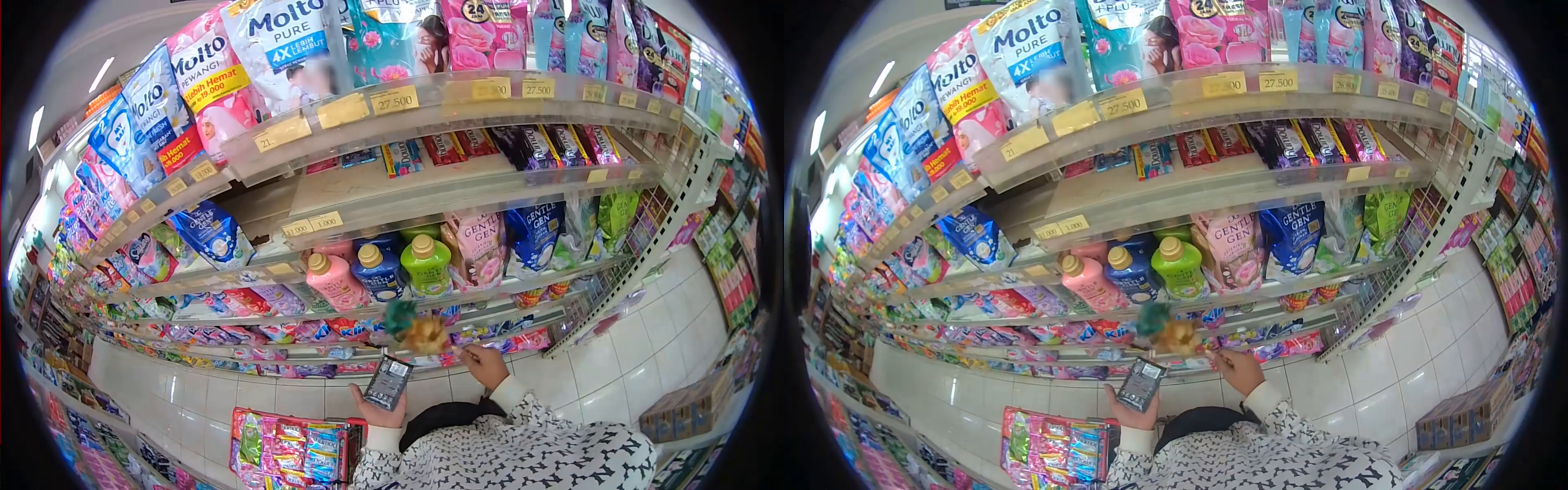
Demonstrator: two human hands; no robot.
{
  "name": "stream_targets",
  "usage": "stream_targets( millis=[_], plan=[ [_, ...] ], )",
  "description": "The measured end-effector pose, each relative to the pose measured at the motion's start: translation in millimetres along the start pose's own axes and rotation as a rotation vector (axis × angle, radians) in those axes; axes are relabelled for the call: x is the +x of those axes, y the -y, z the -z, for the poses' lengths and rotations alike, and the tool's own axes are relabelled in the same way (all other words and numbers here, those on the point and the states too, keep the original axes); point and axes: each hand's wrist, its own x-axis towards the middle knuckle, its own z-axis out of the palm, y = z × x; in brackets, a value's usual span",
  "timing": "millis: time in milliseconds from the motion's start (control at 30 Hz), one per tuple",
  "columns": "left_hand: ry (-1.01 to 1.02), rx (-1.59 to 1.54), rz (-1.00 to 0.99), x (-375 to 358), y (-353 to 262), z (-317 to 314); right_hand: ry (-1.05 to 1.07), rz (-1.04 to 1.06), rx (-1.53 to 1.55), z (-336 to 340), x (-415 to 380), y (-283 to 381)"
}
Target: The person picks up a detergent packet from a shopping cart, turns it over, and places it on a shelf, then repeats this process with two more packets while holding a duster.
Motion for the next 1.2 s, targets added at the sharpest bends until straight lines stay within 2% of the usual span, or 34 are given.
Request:
stream_targets(
  millis=[33, 133, 200, 267, 300, 333, 400, 500, 600, 633, 667, 733, 767, 800, 867, 900, 1000, 1033, 1133, 1167, 1200],
  plan=[
    [0.034, -0.042, 0.024, -0.3, -3.8, 9.7, 0.014, -0.017, 0.018, 7.5, 0.4, 12.9],
    [0.074, -0.037, 0.012, 0.9, -4.6, 12.1, 0.246, 0.091, -0.008, 5.6, -10.6, 21.0],
    [0.029, 0.566, -0.26, -6.2, 8.5, -3.7, 0.294, 0.293, 0.007, -4.2, -18.2, 12.6],
    [0.048, 0.389, -0.132, -2.7, 7.2, -4.7, 0.33, 0.409, -0.014, -16.5, -16.0, -4.5],
    [0.04, 0.239, -0.048, -3.9, 5.0, -4.4, 0.314, 0.203, 0.089, -18.8, -10.6, -14.3],
    [0.021, -0.032, 0.076, -9.5, -0.2, -2.5, 0.277, 0.11, 0.027, -15.1, -7.1, -12.3],
    [0.077, -0.069, 0.037, -8.0, 6.3, 1.2, 0.196, -0.066, -0.101, -4.7, 11.7, -6.2],
    [0.012, 0.068, 0.029, -15.4, 8.8, 2.9, 0.305, 0.082, 0.08, -3.8, -4.7, 37.9],
    [0.257, 0.112, 0.141, -15.5, -14.8, 82.6, 0.459, 0.379, 0.016, -23.1, -21.0, 42.9],
    [0.248, 0.154, 0.132, -13.3, -14.6, 83.9, 0.539, 0.308, -0.083, -24.0, -22.6, 48.6],
    [0.238, 0.196, 0.124, -11.3, -14.4, 85.3, 0.492, 0.345, -0.074, -30.9, -23.4, 39.8],
    [0.016, 0.334, 0.016, -12.6, 11.9, 32.8, 0.406, 0.416, -0.05, -50.3, -24.4, 16.5],
    [-0.014, 0.371, 0.029, -14.3, 13.3, 27.3, 0.365, 0.417, -0.007, -48.0, -24.3, 22.2],
    [-0.043, 0.408, 0.043, -16.0, 14.7, 22.0, 0.357, 0.387, 0.031, -46.9, -22.8, 21.5],
    [0.074, 0.413, 0.208, -18.5, 7.9, 25.1, 0.344, 0.325, 0.103, -46.2, -21.0, 15.8],
    [-0.16, 0.581, 0.06, -23.7, 23.1, -4.4, 0.229, 0.354, 0.189, -49.7, -21.0, 16.6],
    [-0.12, 0.579, 0.218, -9.8, 15.6, 28.7, 0.453, -0.297, 0.634, -49.3, -20.1, 19.4],
    [-0.02, 0.606, 0.2, -11.3, 19.4, 28.0, 0.48, -0.431, 0.793, -50.1, -22.8, 23.0],
    [-0.017, 0.936, 0.193, -13.4, 26.4, 19.7, 0.458, -0.525, 0.761, -46.7, -25.8, 30.8],
    [-0.049, 0.855, 0.227, -16.4, 26.3, 14.4, 0.446, -0.419, 0.61, -56.4, -24.1, 16.1],
    [-0.025, 0.785, 0.23, -16.1, 24.3, 14.9, 0.333, -0.238, 0.536, -58.0, -24.7, 16.2]
  ],
)
